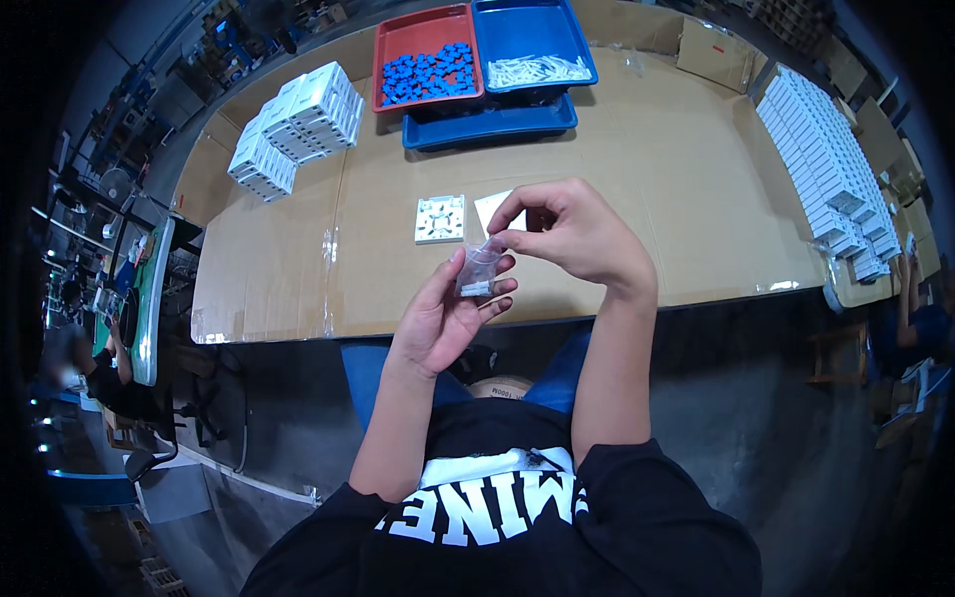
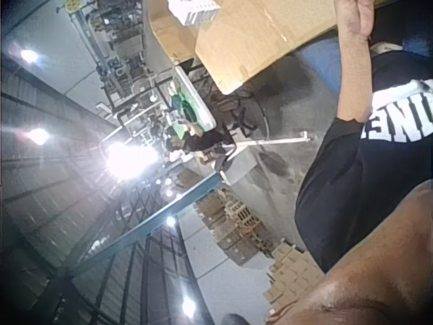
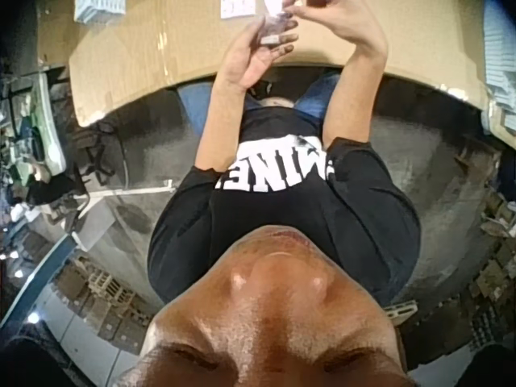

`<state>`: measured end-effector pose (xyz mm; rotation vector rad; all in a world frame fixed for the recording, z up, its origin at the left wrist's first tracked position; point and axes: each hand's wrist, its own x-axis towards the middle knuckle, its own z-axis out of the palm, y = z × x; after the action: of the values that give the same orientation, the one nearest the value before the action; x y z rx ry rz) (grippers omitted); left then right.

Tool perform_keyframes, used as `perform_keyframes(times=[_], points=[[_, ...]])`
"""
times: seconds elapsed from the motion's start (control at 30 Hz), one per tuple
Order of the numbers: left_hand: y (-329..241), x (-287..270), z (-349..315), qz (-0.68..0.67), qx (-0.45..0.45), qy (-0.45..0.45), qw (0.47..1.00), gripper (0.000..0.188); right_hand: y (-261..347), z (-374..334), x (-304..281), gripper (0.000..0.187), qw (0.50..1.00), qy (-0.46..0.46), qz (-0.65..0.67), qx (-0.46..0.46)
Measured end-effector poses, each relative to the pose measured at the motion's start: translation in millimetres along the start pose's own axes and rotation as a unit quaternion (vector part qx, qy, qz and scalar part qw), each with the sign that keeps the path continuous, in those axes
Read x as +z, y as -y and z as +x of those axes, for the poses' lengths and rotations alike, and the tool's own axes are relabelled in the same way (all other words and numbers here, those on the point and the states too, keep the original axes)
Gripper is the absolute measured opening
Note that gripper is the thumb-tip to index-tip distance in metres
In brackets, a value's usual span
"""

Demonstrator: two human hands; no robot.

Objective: Picking small white and blue components, placing them in a plastic bag, and then packing the bag into a white box.

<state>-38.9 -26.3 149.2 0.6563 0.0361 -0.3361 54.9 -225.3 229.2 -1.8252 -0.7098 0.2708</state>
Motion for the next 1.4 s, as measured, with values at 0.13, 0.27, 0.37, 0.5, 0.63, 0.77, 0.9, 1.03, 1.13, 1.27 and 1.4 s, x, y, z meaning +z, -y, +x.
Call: perform_keyframes(times=[0.13,0.27,0.37,0.5,0.63,0.77,0.9,1.03,1.13,1.27,1.4], points=[[3,2,-1,0.000,-0.003,-0.009,1.000,0.048,-8,7,9,0.010,0.998,0.045,0.030,0.012],[3,3,-1,0.001,0.004,-0.016,1.000,0.048,-15,11,12,0.010,0.996,0.069,0.037,-0.039],[3,4,-2,0.022,0.006,-0.019,1.000,0.047,-17,13,13,0.011,0.995,0.092,0.017,-0.041],[0,-1,-2,0.108,0.018,-0.043,0.993,0.046,-22,12,16,0.010,0.992,0.106,0.044,-0.049],[-4,-1,-2,0.152,0.034,-0.052,0.986,0.047,-18,13,17,0.010,0.993,0.118,0.020,-0.023],[-4,-2,-1,0.154,0.036,-0.047,0.986,0.048,-22,14,21,0.022,0.990,0.136,0.026,0.025],[-5,-4,-1,0.157,0.036,-0.047,0.986,0.046,-23,13,16,0.021,0.986,0.155,-0.023,-0.049],[-8,2,-2,0.293,0.068,-0.022,0.953,0.042,-29,10,10,0.018,0.987,0.138,0.032,-0.074],[-7,4,-6,0.336,0.080,-0.023,0.938,0.038,-24,10,10,0.015,0.992,0.116,0.050,-0.012],[-6,6,-7,0.339,0.113,-0.043,0.933,0.035,-24,9,17,0.018,0.992,0.087,0.094,0.001],[-3,0,-5,0.355,0.131,-0.070,0.923,0.034,-30,4,49,0.031,0.977,-0.030,0.203,-0.063]])
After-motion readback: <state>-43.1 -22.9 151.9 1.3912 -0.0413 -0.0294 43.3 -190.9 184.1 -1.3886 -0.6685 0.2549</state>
